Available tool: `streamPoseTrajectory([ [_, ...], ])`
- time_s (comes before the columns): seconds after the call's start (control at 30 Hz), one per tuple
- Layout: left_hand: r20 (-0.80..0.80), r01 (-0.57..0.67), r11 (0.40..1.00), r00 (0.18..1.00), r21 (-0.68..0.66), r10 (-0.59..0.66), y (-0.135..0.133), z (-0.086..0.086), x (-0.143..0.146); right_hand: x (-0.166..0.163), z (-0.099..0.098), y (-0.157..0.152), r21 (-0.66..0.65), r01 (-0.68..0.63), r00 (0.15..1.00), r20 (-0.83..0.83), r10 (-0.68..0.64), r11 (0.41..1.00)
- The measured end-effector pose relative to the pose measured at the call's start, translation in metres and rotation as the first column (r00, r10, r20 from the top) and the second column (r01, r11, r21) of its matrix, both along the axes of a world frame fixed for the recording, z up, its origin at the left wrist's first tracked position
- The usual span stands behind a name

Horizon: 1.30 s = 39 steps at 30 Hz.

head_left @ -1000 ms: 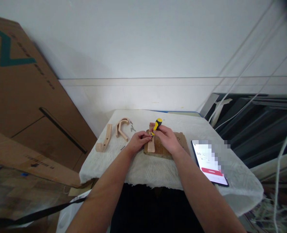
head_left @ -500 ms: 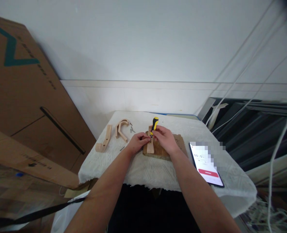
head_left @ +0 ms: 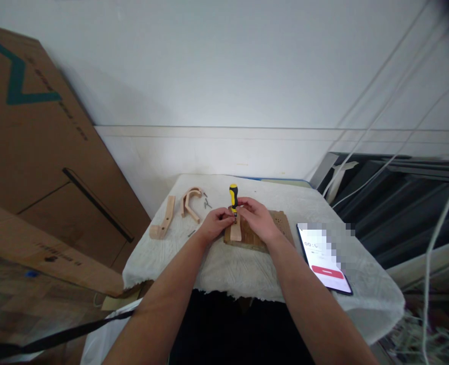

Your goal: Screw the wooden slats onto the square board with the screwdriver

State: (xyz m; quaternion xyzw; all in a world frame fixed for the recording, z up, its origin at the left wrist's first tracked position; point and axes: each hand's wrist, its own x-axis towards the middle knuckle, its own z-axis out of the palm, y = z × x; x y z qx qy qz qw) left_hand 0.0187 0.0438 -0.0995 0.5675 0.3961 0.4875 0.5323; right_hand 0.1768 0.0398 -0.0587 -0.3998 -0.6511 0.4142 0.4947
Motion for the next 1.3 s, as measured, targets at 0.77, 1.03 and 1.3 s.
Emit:
streamPoseTrajectory([
  [0.77, 0.001, 0.008, 1.0, 1.0, -0.007, -0.008, -0.001, 0.003, 0.001, 0.0, -0.001, -0.001, 0.008, -0.076, 0.996, -0.044, 0.077, 0.997],
  [1.03, -0.021, 0.038, 0.999, 0.999, 0.016, -0.038, 0.001, 0.001, 0.0, 0.001, 0.001, -0.003, 0.055, 0.11, 0.981, 0.151, -0.117, 0.992],
  [1.3, 0.019, 0.039, 0.999, 0.999, 0.008, -0.039, 0.001, 0.0, 0.0, 0.0, 0.001, -0.003, 0.035, -0.079, 0.996, -0.024, 0.08, 0.996],
])
